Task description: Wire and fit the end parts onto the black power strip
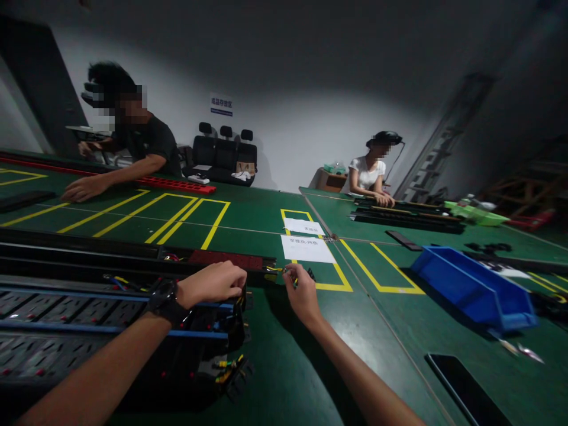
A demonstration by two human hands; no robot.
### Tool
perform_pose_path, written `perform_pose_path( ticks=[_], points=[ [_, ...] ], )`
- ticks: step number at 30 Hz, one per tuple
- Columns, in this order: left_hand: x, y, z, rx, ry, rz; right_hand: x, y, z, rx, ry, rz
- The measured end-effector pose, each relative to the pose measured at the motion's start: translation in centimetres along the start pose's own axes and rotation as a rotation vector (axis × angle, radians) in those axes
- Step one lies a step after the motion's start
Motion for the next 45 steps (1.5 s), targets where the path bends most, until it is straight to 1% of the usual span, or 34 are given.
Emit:
perform_pose_path(
  ticks=[4, 7, 12, 15, 17, 19, 21, 23, 25, 27, 29, 34, 37, 40, 42, 45],
  points=[
    [-0.1, 0.0, 0.0, 0.007, -0.002, -0.004, -0.7, -0.8, -0.5, -0.013, 0.113, 0.025],
    [-0.1, 0.0, 0.0, 0.008, -0.008, 0.003, -1.0, -1.2, -0.8, 0.007, 0.188, 0.056],
    [0.1, -0.1, -0.2, 0.016, 0.022, 0.006, -0.4, -1.3, -0.7, 0.060, 0.194, 0.108],
    [0.2, -0.1, -0.2, 0.019, 0.043, 0.012, 0.1, -1.7, 0.9, 0.015, 0.149, 0.120],
    [0.2, -0.1, -0.3, 0.025, 0.046, 0.015, 0.0, -2.2, 2.7, -0.065, 0.153, 0.124],
    [0.2, -0.1, -0.3, 0.027, 0.044, 0.012, -0.6, -2.6, 4.3, -0.128, 0.214, 0.170],
    [0.2, -0.1, -0.3, 0.023, 0.040, 0.011, -1.4, -2.8, 5.2, -0.127, 0.304, 0.240],
    [0.2, -0.1, -0.3, 0.021, 0.037, 0.013, -2.7, -2.7, 4.9, -0.043, 0.369, 0.275],
    [0.3, -0.1, -0.3, 0.023, 0.035, 0.015, -4.1, -2.5, 4.4, 0.024, 0.411, 0.242],
    [0.3, -0.1, -0.3, 0.025, 0.033, 0.014, -5.2, -2.4, 4.2, 0.037, 0.446, 0.171],
    [0.2, -0.1, -0.3, 0.029, 0.027, 0.013, -5.7, -2.4, 4.1, 0.031, 0.481, 0.100],
    [0.2, -0.1, -0.3, 0.027, 0.020, 0.015, -5.4, -2.4, 3.9, 0.092, 0.536, -0.024],
    [0.3, -0.1, -0.3, 0.021, 0.032, 0.013, -4.7, -2.5, 3.7, 0.124, 0.574, -0.034],
    [0.4, -0.1, -0.3, 0.016, 0.040, 0.010, -4.1, -2.4, 3.5, 0.138, 0.660, -0.021],
    [0.3, -0.1, -0.3, 0.012, 0.044, 0.009, -4.3, -2.4, 3.5, 0.147, 0.720, -0.033],
    [0.2, -0.1, -0.2, 0.015, 0.048, 0.012, -5.4, -2.3, 3.6, 0.148, 0.742, -0.079]
  ],
)
Point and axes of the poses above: each hand's wrist, its own y-axis away from the middle knuckle, its own z-axis out of the back of the hand, x = y × z, the point moved 7 cm from there along -y, towards the middle knuckle, and after that the axes turned 5 degrees about -x, right-handed, at the moved point
